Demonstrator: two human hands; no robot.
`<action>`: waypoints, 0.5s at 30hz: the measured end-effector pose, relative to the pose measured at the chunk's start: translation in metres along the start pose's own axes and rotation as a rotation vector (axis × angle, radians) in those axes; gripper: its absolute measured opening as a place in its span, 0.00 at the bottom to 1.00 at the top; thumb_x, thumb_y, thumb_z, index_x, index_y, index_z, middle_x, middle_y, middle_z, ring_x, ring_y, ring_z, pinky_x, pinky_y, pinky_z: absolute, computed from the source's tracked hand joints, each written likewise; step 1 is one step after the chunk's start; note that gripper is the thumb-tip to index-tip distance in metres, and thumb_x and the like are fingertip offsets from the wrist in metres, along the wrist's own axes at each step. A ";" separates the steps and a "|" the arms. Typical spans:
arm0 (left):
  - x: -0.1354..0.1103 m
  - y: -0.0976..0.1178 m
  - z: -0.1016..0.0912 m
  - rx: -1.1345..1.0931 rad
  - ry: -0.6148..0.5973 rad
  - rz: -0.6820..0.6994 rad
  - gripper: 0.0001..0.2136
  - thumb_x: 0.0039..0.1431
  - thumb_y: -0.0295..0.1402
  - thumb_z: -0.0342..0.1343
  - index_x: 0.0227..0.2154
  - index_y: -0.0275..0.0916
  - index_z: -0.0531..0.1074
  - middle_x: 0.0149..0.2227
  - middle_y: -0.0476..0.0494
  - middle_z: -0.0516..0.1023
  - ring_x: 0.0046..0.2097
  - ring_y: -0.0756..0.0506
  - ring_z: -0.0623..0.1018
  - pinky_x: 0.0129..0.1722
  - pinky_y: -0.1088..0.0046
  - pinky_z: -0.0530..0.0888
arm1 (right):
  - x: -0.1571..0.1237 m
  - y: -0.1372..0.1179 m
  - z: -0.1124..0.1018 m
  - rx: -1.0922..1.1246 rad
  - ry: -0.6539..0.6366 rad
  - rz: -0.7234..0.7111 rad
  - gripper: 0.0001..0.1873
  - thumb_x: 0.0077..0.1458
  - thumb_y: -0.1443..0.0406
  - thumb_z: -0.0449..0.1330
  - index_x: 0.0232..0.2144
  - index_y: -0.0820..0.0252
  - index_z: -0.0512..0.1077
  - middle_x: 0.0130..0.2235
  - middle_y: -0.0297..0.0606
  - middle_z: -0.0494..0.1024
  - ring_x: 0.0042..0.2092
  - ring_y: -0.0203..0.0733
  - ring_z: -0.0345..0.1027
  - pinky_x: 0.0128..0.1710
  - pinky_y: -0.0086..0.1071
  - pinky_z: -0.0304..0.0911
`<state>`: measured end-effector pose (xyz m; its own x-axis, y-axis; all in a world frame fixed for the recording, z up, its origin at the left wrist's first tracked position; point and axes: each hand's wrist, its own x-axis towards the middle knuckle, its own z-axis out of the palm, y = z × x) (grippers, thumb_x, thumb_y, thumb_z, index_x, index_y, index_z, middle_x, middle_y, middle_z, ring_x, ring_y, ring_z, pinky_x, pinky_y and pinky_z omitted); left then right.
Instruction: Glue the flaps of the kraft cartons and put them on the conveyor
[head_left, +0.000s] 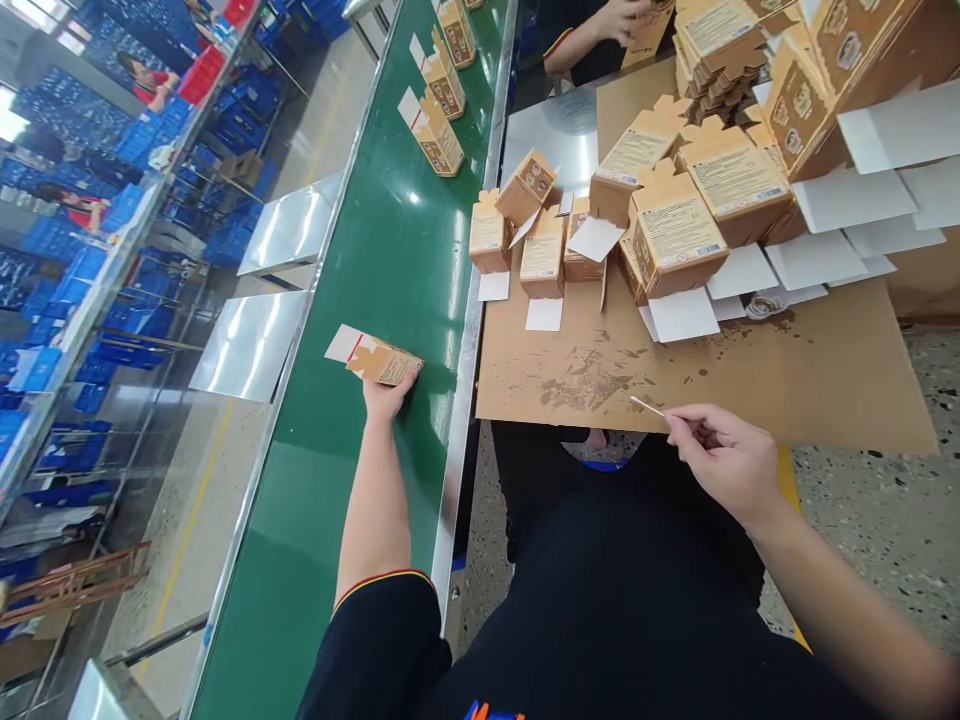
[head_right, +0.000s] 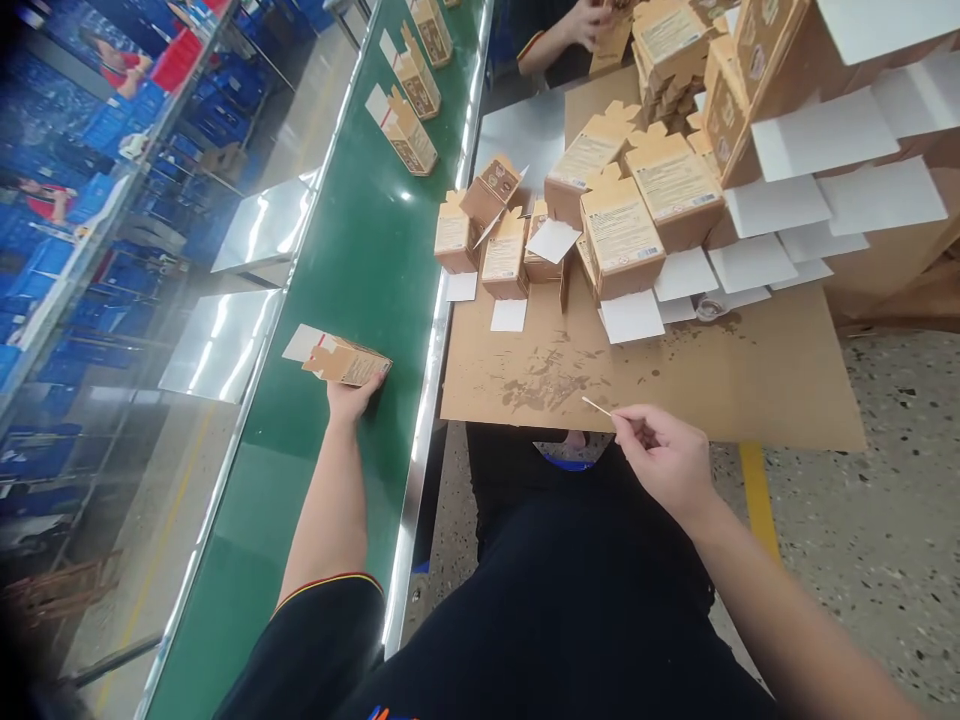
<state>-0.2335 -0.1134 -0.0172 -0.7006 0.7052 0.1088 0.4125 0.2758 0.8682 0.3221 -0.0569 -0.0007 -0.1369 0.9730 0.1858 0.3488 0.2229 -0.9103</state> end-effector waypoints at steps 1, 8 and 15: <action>0.002 0.001 0.000 -0.026 -0.019 -0.002 0.41 0.38 0.46 0.86 0.55 0.38 0.78 0.59 0.29 0.86 0.65 0.27 0.85 0.74 0.40 0.76 | 0.002 0.000 0.000 0.007 -0.002 -0.004 0.13 0.69 0.54 0.69 0.35 0.53 0.84 0.25 0.34 0.81 0.23 0.38 0.74 0.26 0.32 0.75; 0.020 0.002 -0.002 -0.264 -0.018 0.007 0.64 0.29 0.56 0.87 0.70 0.49 0.62 0.76 0.27 0.70 0.77 0.28 0.73 0.76 0.46 0.72 | 0.003 0.005 -0.026 -0.001 0.121 0.046 0.11 0.64 0.55 0.73 0.32 0.54 0.85 0.24 0.35 0.81 0.22 0.38 0.73 0.24 0.31 0.74; 0.044 0.017 -0.012 -0.279 0.187 -0.118 0.53 0.54 0.71 0.64 0.78 0.58 0.55 0.83 0.34 0.58 0.85 0.32 0.58 0.81 0.41 0.60 | -0.013 0.012 -0.052 -0.036 0.262 0.236 0.21 0.58 0.45 0.74 0.31 0.56 0.85 0.24 0.38 0.80 0.21 0.40 0.72 0.22 0.33 0.74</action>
<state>-0.2647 -0.0857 0.0081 -0.8392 0.5399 0.0645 0.1655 0.1406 0.9761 0.3766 -0.0633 0.0051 0.1921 0.9793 0.0645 0.3754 -0.0126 -0.9268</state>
